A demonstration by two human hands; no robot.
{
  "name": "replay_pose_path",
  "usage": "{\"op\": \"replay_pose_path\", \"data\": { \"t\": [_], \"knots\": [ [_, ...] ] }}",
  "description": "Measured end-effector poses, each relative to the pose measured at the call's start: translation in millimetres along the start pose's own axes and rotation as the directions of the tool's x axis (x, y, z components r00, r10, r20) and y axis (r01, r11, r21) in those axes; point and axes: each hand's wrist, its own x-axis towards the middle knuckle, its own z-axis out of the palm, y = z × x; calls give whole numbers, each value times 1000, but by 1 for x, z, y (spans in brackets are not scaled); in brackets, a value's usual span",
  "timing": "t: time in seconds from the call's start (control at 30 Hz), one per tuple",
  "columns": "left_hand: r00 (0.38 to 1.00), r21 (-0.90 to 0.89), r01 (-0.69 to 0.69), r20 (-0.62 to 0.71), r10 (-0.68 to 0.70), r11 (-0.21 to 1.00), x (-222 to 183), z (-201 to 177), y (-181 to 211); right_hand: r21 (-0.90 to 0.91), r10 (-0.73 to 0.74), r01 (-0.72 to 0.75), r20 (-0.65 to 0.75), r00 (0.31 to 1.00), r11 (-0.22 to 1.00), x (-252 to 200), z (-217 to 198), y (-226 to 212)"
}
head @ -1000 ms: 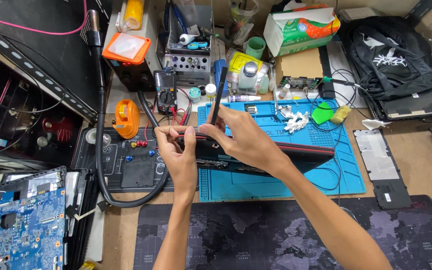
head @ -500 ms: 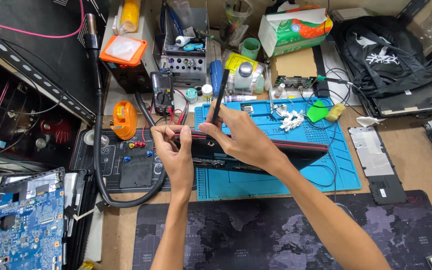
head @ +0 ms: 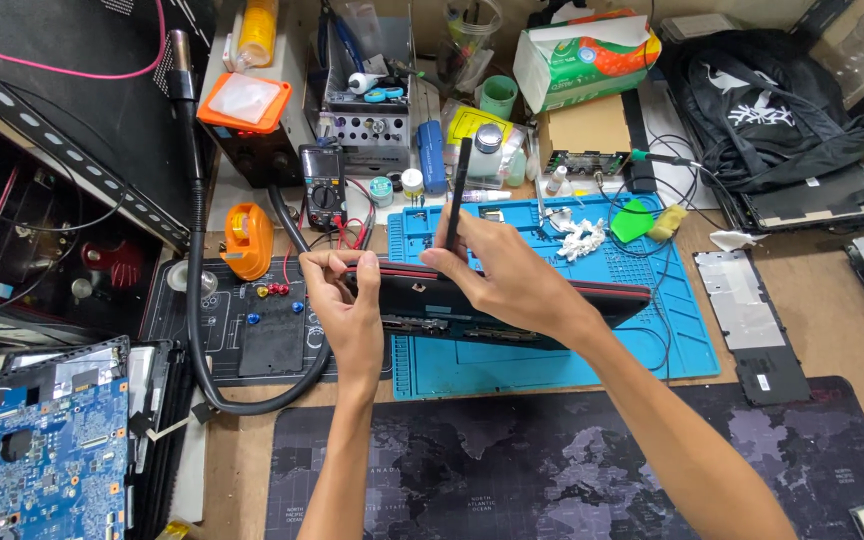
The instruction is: Opening a laptop casing and inspecting internal components using a prying tool
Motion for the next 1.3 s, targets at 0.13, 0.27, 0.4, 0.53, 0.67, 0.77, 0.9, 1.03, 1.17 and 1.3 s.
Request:
{"op": "replay_pose_path", "data": {
  "t": [0.13, 0.27, 0.4, 0.53, 0.67, 0.77, 0.9, 1.03, 1.17, 1.3],
  "knots": [
    [1000, 20, 8, 3, -8, 1000, 0, 2, 5, -24, 11, -11, -11, 1000, 1000, -10, -8, 3],
    [1000, 29, 2, 2, -2, 1000, 0, 2, 5, -34, 30, -31, -18, 999, 999, -18, -15, 8],
    [1000, 24, 3, 3, -3, 1000, 0, 1, 2, -57, 33, -34, -16, 999, 998, -25, -21, 10],
    [1000, 18, 0, 3, 0, 1000, 0, 1, 2, -55, 39, -40, -13, 999, 998, -29, -26, 13],
    [1000, 21, -1, 6, 1, 1000, 1, 1, 2, -62, 48, -50, -23, 999, 997, -33, -32, 17],
    [1000, 30, 3, 7, -3, 1000, 1, 2, 3, -77, 53, -55, -25, 998, 995, -36, -36, 21],
    [1000, 38, 0, 7, 0, 999, 1, 2, 3, -71, 53, -55, -34, 998, 996, -39, -39, 19],
    [1000, 36, -10, 7, 10, 999, 1, 1, 1, -55, 46, -48, -31, 998, 997, -39, -38, 21],
    [1000, 42, -8, 12, 7, 999, 1, 1, 2, -43, 49, -51, -48, 998, 998, -39, -38, 22],
    [1000, 38, -15, 15, 14, 999, 2, 1, 1, -36, 44, -46, -52, 998, 998, -39, -39, 21]
  ]
}}
